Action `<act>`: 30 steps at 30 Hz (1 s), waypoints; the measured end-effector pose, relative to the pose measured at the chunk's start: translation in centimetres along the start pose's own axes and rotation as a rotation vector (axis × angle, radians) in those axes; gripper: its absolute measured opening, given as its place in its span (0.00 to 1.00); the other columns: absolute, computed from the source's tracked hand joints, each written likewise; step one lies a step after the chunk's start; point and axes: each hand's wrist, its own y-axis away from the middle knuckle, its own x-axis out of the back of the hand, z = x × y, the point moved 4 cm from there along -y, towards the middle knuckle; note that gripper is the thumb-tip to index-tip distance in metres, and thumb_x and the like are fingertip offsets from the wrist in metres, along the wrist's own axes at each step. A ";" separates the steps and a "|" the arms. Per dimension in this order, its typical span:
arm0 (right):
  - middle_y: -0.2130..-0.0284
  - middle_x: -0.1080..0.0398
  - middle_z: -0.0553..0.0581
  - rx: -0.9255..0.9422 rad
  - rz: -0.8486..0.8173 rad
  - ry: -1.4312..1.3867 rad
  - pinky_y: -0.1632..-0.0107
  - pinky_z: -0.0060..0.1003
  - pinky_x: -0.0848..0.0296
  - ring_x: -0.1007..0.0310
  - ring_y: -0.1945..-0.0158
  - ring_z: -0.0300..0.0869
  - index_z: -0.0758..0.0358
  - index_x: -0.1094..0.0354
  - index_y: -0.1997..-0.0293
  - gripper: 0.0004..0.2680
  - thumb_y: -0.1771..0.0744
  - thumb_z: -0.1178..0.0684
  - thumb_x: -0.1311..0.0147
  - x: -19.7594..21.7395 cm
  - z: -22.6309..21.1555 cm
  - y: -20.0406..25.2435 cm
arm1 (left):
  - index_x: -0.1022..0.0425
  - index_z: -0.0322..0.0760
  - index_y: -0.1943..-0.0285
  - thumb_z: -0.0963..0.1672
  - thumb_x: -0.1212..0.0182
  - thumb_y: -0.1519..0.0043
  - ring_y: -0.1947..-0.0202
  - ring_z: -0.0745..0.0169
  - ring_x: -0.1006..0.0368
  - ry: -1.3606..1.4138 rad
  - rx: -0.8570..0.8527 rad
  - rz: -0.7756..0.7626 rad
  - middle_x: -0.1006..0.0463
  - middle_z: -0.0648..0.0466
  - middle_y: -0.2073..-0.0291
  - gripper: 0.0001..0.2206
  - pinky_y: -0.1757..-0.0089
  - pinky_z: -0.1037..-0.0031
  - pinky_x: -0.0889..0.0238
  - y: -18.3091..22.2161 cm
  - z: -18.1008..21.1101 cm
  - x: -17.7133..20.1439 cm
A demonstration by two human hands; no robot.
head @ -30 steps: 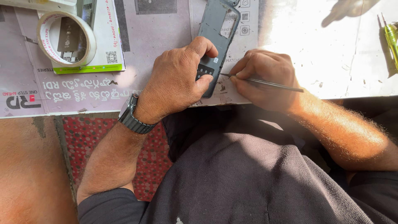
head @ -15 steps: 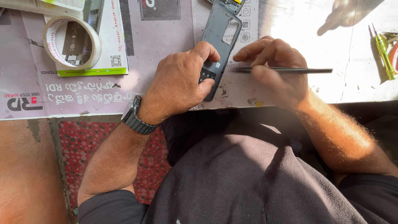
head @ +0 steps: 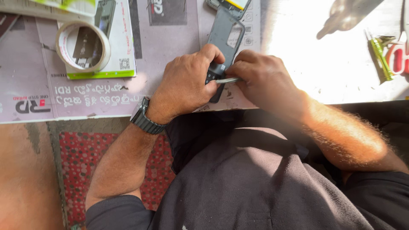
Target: The person uses tweezers and a small screwdriver to scrape and remove adhesive residue from the inside of a gray phone case. They work methodically around the camera cutout and other areas, occasionally switching tools to continue the cleaning process.
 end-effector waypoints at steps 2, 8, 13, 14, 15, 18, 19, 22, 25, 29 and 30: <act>0.64 0.28 0.57 0.021 -0.014 0.001 0.62 0.42 0.23 0.24 0.65 0.49 0.59 0.23 0.60 0.05 0.37 0.60 0.39 -0.6 0.1 0.1 | 0.32 0.39 0.48 0.42 0.31 0.45 0.60 0.43 0.21 -0.010 -0.005 0.003 0.18 0.47 0.62 0.18 0.59 0.54 0.31 0.0 -0.3 -0.2; 0.66 0.34 0.60 0.172 -0.079 0.160 0.65 0.44 0.26 0.28 0.69 0.49 0.66 0.32 0.61 0.04 0.37 0.60 0.47 0.1 0.7 -1.1 | 0.31 0.41 0.48 0.44 0.29 0.47 0.58 0.38 0.23 -0.045 0.034 -0.004 0.19 0.45 0.62 0.20 0.59 0.51 0.34 -0.7 1.0 0.7; 0.69 0.37 0.58 0.194 -0.246 0.127 0.66 0.44 0.27 0.30 0.74 0.46 0.69 0.35 0.60 0.06 0.30 0.56 0.54 0.0 0.8 -1.6 | 0.29 0.43 0.48 0.44 0.29 0.47 0.59 0.45 0.20 -0.052 0.237 -0.119 0.17 0.47 0.63 0.19 0.56 0.57 0.31 -0.6 1.0 0.5; 0.70 0.37 0.58 0.209 -0.236 0.115 0.66 0.44 0.27 0.31 0.74 0.46 0.68 0.35 0.61 0.07 0.30 0.55 0.54 -0.1 1.1 -1.7 | 0.29 0.43 0.48 0.44 0.29 0.48 0.60 0.46 0.19 -0.056 0.277 -0.143 0.16 0.47 0.64 0.19 0.56 0.58 0.31 -0.7 0.8 0.3; 0.70 0.37 0.57 0.223 -0.229 0.102 0.65 0.43 0.27 0.31 0.73 0.46 0.67 0.35 0.62 0.07 0.30 0.54 0.54 -0.2 1.4 -1.6 | 0.29 0.43 0.48 0.44 0.29 0.48 0.60 0.46 0.19 -0.052 0.244 -0.123 0.16 0.48 0.64 0.20 0.56 0.58 0.30 -0.6 0.9 0.3; 0.71 0.37 0.55 0.086 -0.312 0.133 0.66 0.41 0.27 0.32 0.74 0.45 0.64 0.36 0.63 0.08 0.28 0.52 0.55 -1.2 3.9 -1.3 | 0.29 0.42 0.48 0.44 0.30 0.49 0.60 0.46 0.19 -0.045 0.180 -0.083 0.16 0.48 0.63 0.20 0.56 0.58 0.30 -0.5 1.0 0.5; 0.71 0.37 0.55 0.010 -0.358 0.155 0.66 0.40 0.27 0.32 0.74 0.45 0.64 0.36 0.63 0.09 0.28 0.51 0.56 -1.5 4.8 -1.0 | 0.28 0.42 0.48 0.44 0.30 0.48 0.60 0.46 0.19 -0.045 0.183 -0.088 0.16 0.47 0.64 0.19 0.56 0.57 0.31 -0.4 1.0 0.5; 0.72 0.35 0.54 0.048 -0.219 0.150 0.68 0.42 0.28 0.32 0.73 0.42 0.62 0.34 0.65 0.09 0.35 0.47 0.49 -0.1 5.2 -0.1 | 0.28 0.43 0.48 0.45 0.30 0.48 0.60 0.46 0.19 -0.052 0.194 -0.098 0.17 0.47 0.64 0.19 0.56 0.57 0.30 -0.5 1.1 0.7; 0.72 0.34 0.52 0.013 -0.338 0.131 0.65 0.39 0.26 0.32 0.74 0.40 0.61 0.34 0.66 0.10 0.33 0.45 0.50 2.6 2.4 -0.3 | 0.28 0.43 0.49 0.45 0.31 0.48 0.60 0.45 0.20 -0.045 0.170 -0.093 0.17 0.48 0.64 0.19 0.56 0.57 0.30 -0.6 1.0 0.6; 0.74 0.32 0.52 0.306 -0.249 0.281 0.60 0.39 0.22 0.27 0.72 0.41 0.57 0.32 0.64 0.10 0.28 0.46 0.52 10.1 -1.9 -4.5 | 0.28 0.43 0.49 0.45 0.32 0.48 0.60 0.45 0.20 -0.052 0.186 -0.103 0.17 0.47 0.64 0.18 0.56 0.57 0.30 -0.5 0.6 0.5; 0.65 0.26 0.50 -0.379 -0.515 0.250 0.64 0.41 0.20 0.22 0.64 0.45 0.51 0.34 0.52 0.06 0.29 0.48 0.55 11.5 2.1 -6.0 | 0.28 0.42 0.49 0.45 0.32 0.48 0.60 0.44 0.20 -0.053 0.152 -0.075 0.17 0.47 0.64 0.18 0.56 0.57 0.30 -0.7 0.6 0.6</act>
